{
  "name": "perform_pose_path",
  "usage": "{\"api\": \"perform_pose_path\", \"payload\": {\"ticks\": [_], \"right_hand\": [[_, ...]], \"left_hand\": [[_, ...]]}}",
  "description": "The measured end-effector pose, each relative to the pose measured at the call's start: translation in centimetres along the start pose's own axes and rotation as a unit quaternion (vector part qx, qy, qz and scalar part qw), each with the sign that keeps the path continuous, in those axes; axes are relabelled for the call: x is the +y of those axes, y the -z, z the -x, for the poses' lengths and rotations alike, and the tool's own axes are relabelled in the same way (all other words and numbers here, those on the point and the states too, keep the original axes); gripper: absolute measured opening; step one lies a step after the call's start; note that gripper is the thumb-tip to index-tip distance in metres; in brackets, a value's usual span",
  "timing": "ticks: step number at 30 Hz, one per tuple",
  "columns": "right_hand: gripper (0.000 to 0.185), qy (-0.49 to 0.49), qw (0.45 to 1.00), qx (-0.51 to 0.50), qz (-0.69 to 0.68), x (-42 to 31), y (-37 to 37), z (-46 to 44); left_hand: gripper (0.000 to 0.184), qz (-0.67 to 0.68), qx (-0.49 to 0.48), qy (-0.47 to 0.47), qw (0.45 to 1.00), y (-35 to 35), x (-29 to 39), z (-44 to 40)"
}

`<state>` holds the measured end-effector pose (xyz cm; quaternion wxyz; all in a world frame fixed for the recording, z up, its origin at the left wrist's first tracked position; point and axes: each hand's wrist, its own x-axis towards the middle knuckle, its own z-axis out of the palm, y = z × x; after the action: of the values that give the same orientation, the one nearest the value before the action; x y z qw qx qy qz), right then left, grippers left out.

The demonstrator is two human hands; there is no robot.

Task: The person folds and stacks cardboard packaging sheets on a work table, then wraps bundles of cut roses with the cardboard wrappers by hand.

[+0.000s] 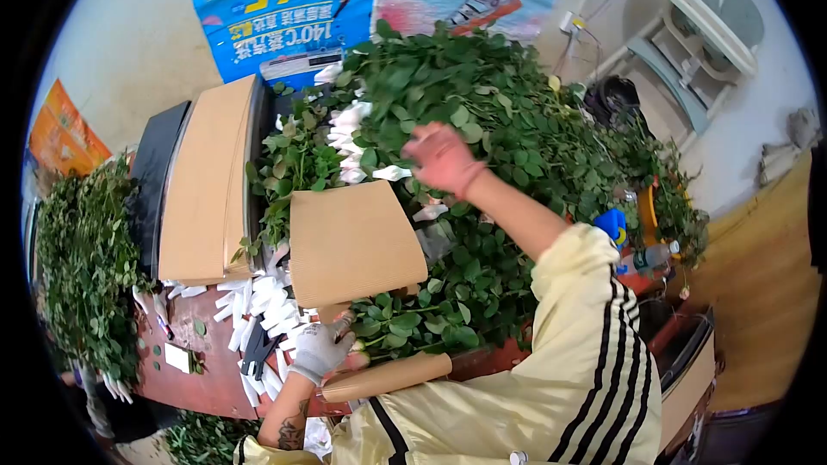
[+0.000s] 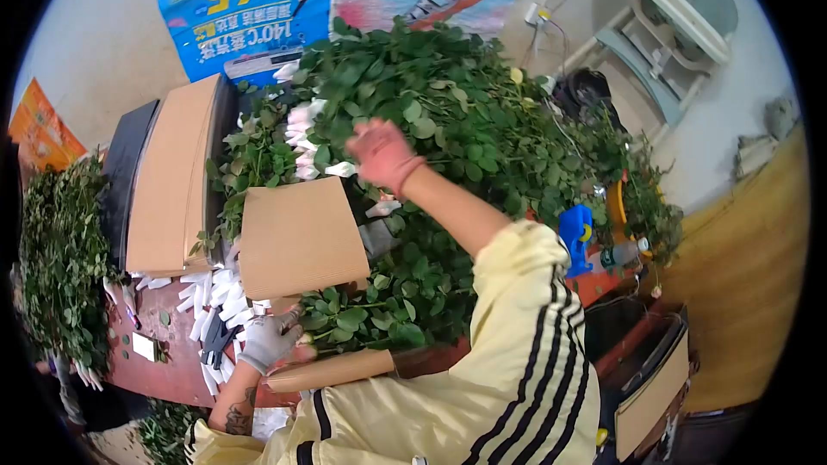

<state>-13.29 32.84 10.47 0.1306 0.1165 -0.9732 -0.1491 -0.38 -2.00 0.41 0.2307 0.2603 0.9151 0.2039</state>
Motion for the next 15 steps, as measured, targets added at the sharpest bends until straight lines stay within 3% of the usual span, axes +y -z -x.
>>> {"api": "perform_pose_path", "payload": {"ticks": [3, 6, 10, 13, 15], "right_hand": [[0.018, 0.011, 0.989, -0.131, 0.067, -1.6, -7.1, 1.0], [0.023, -0.012, 0.972, -0.211, 0.103, -1.9, -8.4, 1.8], [0.029, -0.053, 0.984, -0.129, 0.113, -3.1, -11.8, 2.3], [0.027, -0.023, 0.974, -0.165, 0.155, -2.8, -12.0, 3.1], [0.016, 0.027, 0.990, -0.087, 0.105, -2.4, -14.6, 3.2]], "left_hand": [[0.040, -0.009, 0.023, -0.027, 0.999, -0.4, -0.4, 0.2], [0.041, -0.019, 0.027, -0.047, 0.998, -0.7, -0.9, -0.3], [0.045, -0.001, 0.019, -0.029, 0.999, -0.9, -0.9, -0.1], [0.046, -0.004, 0.011, -0.037, 0.999, -1.1, -1.2, -0.4], [0.046, -0.005, 0.014, -0.034, 0.999, -1.1, -1.4, -0.5]]}}
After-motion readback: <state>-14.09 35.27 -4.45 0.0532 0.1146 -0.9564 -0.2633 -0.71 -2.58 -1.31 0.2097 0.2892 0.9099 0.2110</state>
